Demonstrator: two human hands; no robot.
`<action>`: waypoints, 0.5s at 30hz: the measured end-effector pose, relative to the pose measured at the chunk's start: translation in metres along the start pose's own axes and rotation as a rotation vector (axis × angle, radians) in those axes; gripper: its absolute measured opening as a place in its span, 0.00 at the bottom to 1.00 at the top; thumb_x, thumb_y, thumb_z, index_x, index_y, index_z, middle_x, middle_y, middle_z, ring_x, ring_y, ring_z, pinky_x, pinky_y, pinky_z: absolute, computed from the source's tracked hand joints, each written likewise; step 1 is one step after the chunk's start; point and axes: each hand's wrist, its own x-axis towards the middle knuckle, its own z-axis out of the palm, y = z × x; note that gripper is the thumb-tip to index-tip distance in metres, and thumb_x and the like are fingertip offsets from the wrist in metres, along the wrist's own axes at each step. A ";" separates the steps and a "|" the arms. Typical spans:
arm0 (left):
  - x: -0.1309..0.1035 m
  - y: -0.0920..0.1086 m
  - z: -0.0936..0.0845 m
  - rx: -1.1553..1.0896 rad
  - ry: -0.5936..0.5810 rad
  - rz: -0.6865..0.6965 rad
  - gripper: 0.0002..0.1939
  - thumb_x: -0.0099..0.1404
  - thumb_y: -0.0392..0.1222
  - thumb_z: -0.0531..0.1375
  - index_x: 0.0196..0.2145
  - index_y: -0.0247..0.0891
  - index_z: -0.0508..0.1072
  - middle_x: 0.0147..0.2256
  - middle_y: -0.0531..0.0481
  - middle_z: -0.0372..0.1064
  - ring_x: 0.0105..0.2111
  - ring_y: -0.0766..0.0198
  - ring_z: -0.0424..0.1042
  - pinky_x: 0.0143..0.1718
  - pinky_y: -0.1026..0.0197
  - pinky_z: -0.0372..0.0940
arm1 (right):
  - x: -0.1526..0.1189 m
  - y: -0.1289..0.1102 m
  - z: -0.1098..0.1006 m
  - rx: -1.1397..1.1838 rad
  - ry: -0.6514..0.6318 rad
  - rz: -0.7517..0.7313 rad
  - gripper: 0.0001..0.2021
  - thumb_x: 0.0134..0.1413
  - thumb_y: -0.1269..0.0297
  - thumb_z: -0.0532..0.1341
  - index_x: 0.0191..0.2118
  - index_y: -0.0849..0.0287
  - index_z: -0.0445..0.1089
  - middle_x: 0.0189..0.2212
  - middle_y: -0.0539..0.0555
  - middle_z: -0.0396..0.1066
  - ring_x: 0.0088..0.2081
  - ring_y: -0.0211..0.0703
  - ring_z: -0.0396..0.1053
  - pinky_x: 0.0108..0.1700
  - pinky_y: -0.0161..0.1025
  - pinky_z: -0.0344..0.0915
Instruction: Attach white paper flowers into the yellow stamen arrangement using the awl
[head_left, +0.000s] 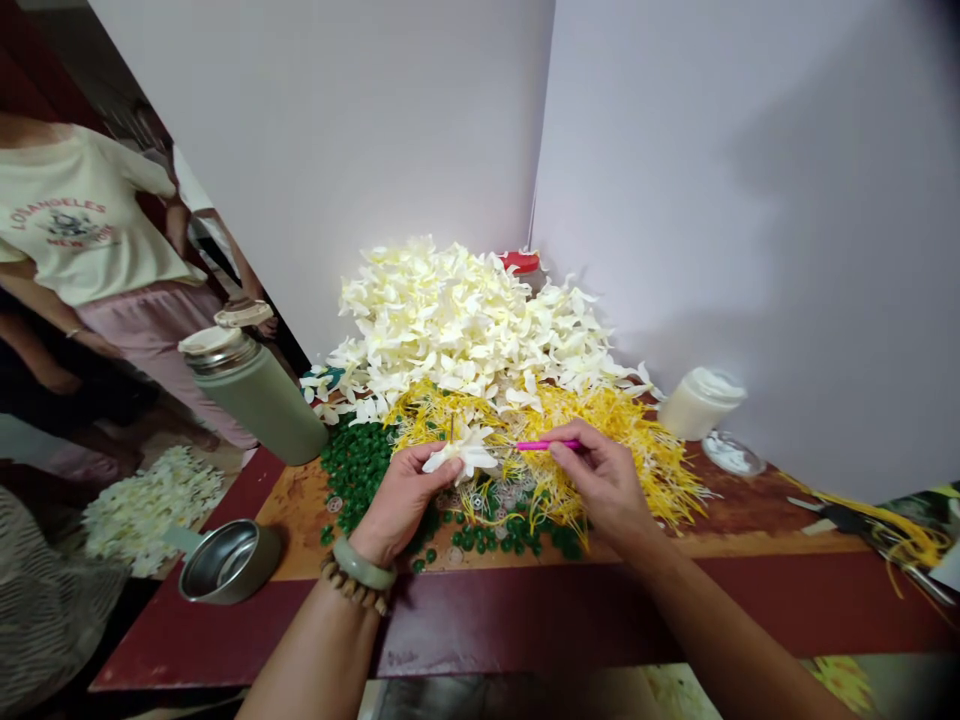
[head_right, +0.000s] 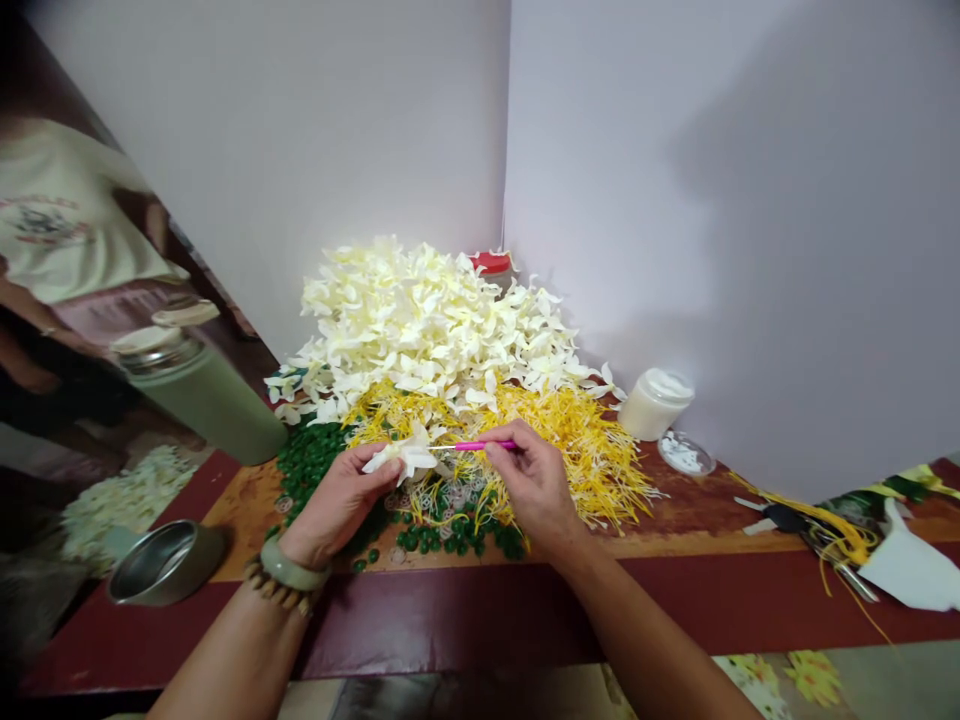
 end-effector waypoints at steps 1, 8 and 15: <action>0.000 0.001 -0.001 -0.014 0.007 0.001 0.09 0.48 0.40 0.65 0.29 0.34 0.75 0.26 0.52 0.71 0.26 0.70 0.65 0.30 0.68 0.59 | 0.001 0.000 -0.003 0.020 0.034 0.025 0.06 0.50 0.63 0.58 0.31 0.59 0.69 0.25 0.49 0.64 0.27 0.36 0.59 0.28 0.34 0.55; 0.000 0.006 -0.004 0.058 0.093 -0.082 0.14 0.46 0.43 0.66 0.31 0.34 0.74 0.26 0.53 0.70 0.26 0.69 0.65 0.28 0.69 0.60 | -0.002 0.010 -0.074 -0.111 0.434 0.048 0.10 0.50 0.58 0.56 0.33 0.60 0.67 0.20 0.46 0.60 0.21 0.33 0.56 0.24 0.32 0.54; 0.002 0.003 -0.005 0.007 0.164 -0.251 0.20 0.35 0.45 0.70 0.30 0.41 0.73 0.28 0.54 0.72 0.28 0.63 0.69 0.28 0.65 0.66 | -0.055 0.025 -0.181 -0.806 0.890 0.064 0.12 0.51 0.60 0.52 0.33 0.63 0.66 0.27 0.54 0.65 0.28 0.40 0.62 0.31 0.37 0.59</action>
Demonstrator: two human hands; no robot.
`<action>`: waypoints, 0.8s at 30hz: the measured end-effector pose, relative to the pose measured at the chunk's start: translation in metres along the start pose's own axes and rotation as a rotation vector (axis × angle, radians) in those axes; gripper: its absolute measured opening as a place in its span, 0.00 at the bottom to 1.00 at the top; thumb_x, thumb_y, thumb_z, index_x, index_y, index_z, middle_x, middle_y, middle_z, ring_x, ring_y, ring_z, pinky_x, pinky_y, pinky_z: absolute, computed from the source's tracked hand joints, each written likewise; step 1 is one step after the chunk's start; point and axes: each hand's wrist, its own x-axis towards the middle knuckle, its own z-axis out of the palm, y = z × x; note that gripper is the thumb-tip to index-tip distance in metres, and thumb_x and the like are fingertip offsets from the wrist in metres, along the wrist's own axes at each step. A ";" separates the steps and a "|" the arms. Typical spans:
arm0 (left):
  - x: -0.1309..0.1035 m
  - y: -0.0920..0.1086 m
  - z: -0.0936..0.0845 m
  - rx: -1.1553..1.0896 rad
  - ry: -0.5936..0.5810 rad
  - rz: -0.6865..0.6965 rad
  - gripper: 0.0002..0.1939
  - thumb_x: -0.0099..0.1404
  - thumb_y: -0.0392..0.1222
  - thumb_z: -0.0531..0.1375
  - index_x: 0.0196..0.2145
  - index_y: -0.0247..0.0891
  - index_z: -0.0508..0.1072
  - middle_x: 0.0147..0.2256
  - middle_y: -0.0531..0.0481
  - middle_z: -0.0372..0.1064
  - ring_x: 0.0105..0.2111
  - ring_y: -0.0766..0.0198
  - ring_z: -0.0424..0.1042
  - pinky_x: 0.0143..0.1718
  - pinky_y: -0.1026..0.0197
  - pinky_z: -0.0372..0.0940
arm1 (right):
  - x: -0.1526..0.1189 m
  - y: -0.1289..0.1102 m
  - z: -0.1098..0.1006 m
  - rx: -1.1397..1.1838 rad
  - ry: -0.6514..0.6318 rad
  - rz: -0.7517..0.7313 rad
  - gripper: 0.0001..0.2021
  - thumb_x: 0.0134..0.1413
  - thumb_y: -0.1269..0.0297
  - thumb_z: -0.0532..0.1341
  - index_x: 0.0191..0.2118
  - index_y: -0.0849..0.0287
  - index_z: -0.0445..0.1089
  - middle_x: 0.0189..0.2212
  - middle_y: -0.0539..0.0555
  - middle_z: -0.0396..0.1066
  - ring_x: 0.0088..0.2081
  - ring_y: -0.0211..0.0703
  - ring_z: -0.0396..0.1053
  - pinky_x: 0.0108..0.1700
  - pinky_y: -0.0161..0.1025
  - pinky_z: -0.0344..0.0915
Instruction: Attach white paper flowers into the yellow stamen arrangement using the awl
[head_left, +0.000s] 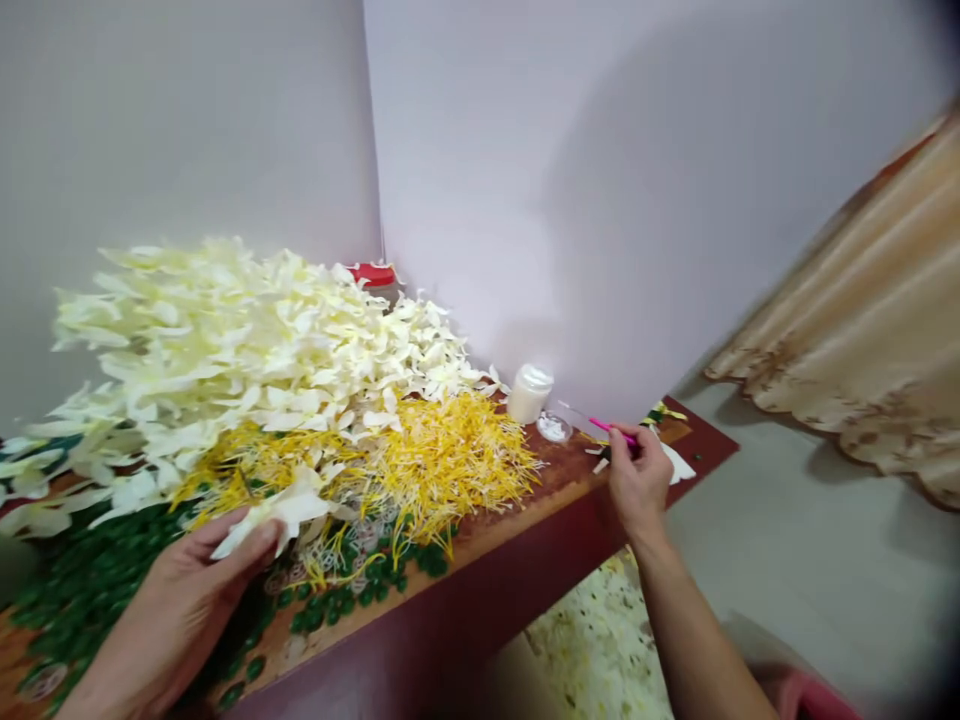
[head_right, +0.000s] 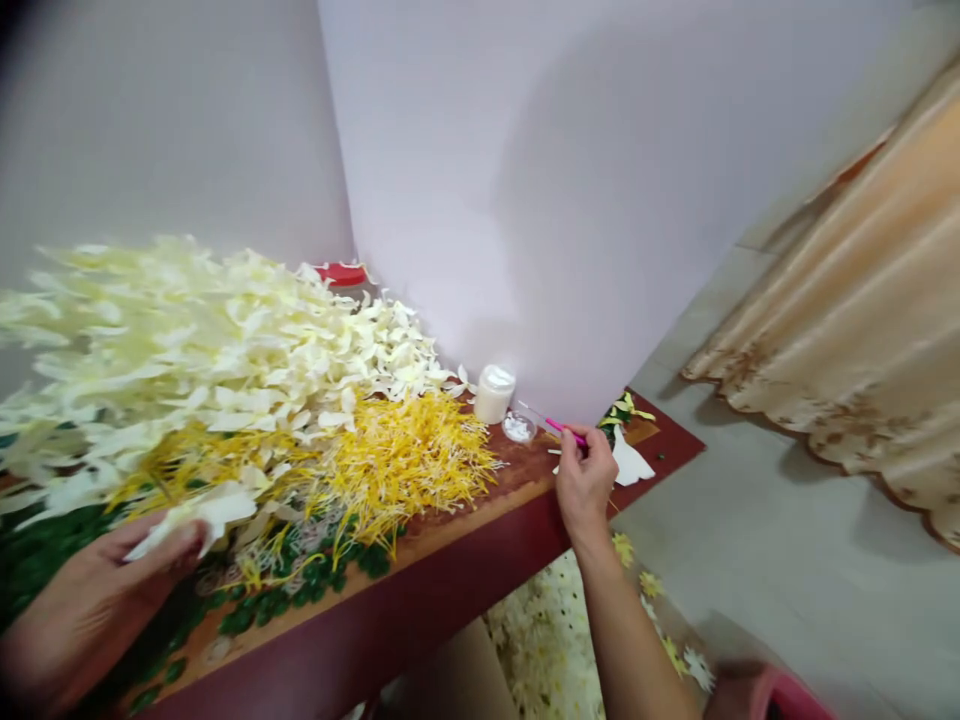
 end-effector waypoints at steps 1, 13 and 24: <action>0.000 0.000 0.000 -0.004 0.002 0.004 0.20 0.35 0.45 0.70 0.30 0.41 0.73 0.28 0.54 0.72 0.28 0.62 0.69 0.28 0.65 0.66 | 0.001 0.006 -0.002 -0.053 -0.020 -0.022 0.11 0.51 0.60 0.52 0.32 0.63 0.67 0.27 0.54 0.66 0.29 0.41 0.62 0.32 0.37 0.59; 0.000 0.000 -0.001 -0.105 -0.101 0.129 0.09 0.47 0.39 0.66 0.27 0.34 0.74 0.25 0.53 0.70 0.26 0.70 0.66 0.30 0.71 0.64 | -0.013 0.012 0.019 -0.428 -0.349 -0.192 0.09 0.51 0.64 0.50 0.33 0.59 0.65 0.26 0.55 0.68 0.27 0.47 0.65 0.30 0.40 0.57; -0.002 0.003 0.000 -0.106 -0.156 0.133 0.08 0.47 0.40 0.66 0.27 0.35 0.75 0.24 0.53 0.70 0.26 0.70 0.66 0.30 0.71 0.64 | -0.011 0.010 0.013 -0.483 -0.183 -0.337 0.15 0.54 0.56 0.50 0.39 0.61 0.65 0.34 0.58 0.68 0.35 0.50 0.66 0.37 0.42 0.61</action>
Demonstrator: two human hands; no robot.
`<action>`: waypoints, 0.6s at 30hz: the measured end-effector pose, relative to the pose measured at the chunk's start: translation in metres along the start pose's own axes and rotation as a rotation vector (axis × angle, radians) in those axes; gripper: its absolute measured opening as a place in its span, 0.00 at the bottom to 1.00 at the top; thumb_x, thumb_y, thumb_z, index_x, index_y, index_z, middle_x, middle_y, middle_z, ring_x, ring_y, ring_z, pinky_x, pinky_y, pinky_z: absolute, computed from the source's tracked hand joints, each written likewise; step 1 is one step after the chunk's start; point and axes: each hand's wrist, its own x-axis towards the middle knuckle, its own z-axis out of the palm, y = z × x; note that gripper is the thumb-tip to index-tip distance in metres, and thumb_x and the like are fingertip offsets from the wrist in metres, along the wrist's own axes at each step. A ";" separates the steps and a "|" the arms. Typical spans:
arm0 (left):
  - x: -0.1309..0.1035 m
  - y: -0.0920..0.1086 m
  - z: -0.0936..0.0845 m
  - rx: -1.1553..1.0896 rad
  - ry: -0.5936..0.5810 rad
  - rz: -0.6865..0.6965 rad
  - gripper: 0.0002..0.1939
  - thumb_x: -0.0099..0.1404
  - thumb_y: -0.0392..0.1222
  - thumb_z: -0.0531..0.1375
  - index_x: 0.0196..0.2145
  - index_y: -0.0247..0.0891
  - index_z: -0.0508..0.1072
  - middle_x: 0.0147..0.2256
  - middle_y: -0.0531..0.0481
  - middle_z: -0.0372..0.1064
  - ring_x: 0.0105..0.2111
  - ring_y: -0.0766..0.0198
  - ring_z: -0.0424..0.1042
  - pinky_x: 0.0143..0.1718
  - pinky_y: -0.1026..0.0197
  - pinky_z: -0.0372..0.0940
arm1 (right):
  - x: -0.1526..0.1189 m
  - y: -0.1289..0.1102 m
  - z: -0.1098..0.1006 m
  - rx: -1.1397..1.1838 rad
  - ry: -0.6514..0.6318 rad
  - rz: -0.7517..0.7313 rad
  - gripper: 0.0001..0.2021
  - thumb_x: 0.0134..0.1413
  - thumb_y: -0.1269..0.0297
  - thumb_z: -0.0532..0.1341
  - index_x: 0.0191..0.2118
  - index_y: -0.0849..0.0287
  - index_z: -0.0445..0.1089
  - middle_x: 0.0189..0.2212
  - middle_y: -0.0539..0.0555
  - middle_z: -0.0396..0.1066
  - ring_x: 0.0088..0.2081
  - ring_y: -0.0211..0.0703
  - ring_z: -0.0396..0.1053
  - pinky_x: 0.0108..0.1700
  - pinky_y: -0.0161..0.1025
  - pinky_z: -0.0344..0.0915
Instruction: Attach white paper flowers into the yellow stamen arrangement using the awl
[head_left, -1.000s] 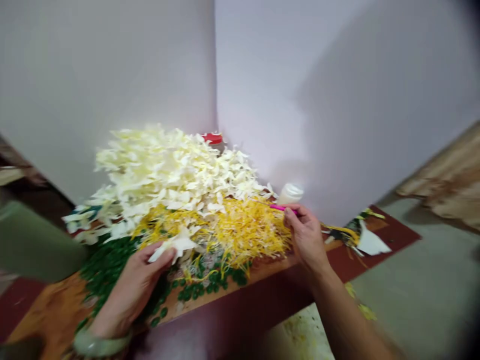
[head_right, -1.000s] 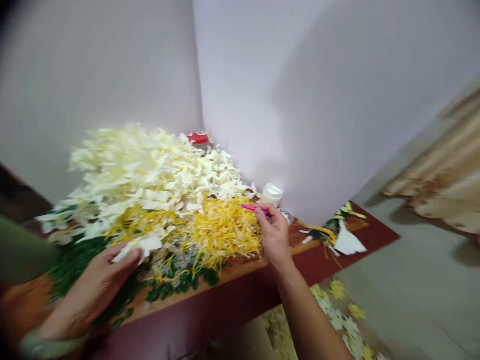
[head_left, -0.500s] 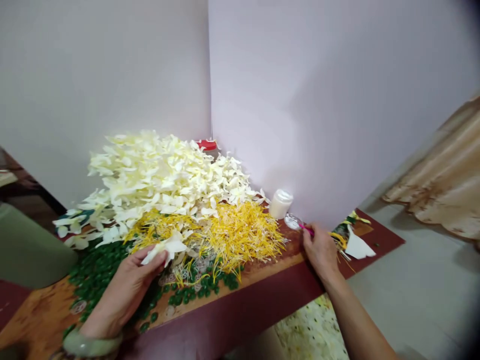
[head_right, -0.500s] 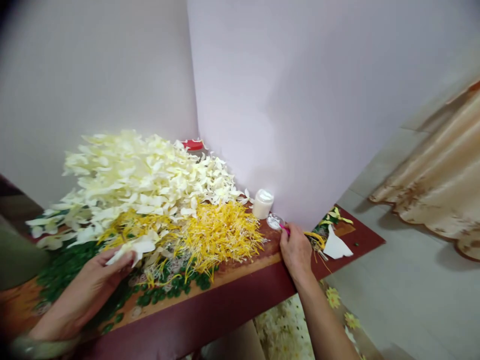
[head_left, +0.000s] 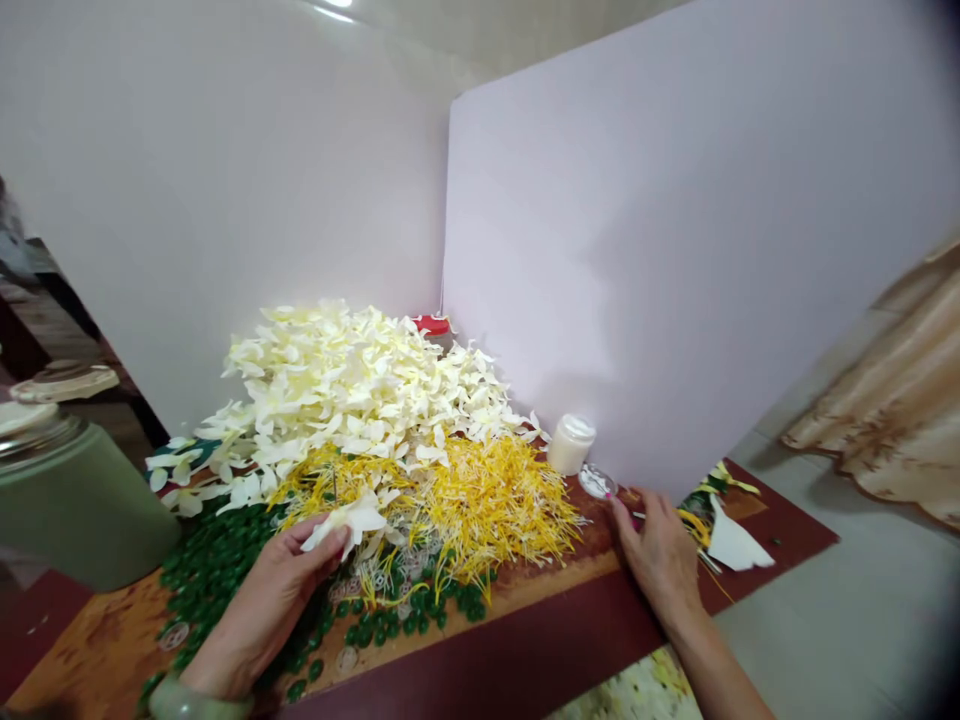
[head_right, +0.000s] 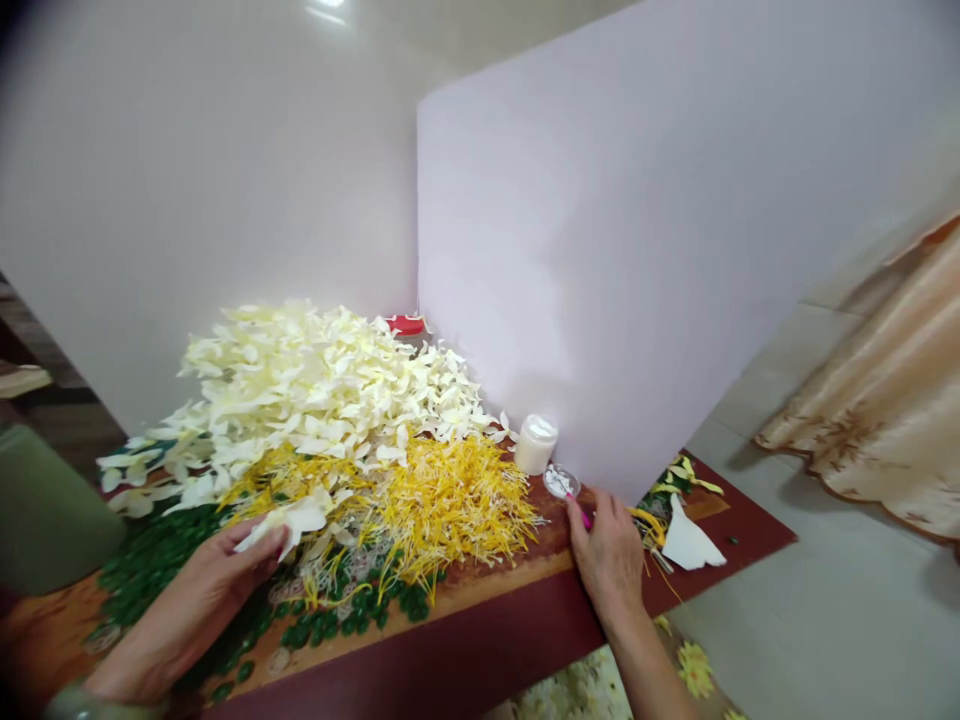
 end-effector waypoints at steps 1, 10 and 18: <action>0.000 0.000 0.000 0.004 -0.008 0.001 0.07 0.47 0.40 0.66 0.26 0.35 0.74 0.23 0.54 0.69 0.25 0.71 0.66 0.29 0.71 0.63 | 0.004 -0.006 -0.004 -0.011 0.037 -0.017 0.14 0.55 0.57 0.50 0.39 0.61 0.65 0.33 0.59 0.68 0.34 0.49 0.66 0.37 0.42 0.61; 0.002 -0.002 0.000 0.004 0.029 -0.025 0.09 0.44 0.39 0.67 0.25 0.34 0.74 0.23 0.54 0.69 0.25 0.71 0.66 0.30 0.71 0.64 | 0.101 -0.103 0.007 -0.046 -0.302 -0.348 0.12 0.59 0.68 0.48 0.35 0.60 0.68 0.34 0.55 0.68 0.37 0.39 0.66 0.38 0.34 0.60; 0.004 -0.003 -0.003 0.017 0.003 0.003 0.08 0.46 0.40 0.67 0.24 0.35 0.73 0.21 0.56 0.67 0.22 0.73 0.63 0.25 0.73 0.62 | 0.157 -0.141 0.055 -0.348 -0.711 -0.361 0.14 0.56 0.62 0.55 0.47 0.61 0.62 0.46 0.56 0.64 0.43 0.44 0.65 0.43 0.47 0.65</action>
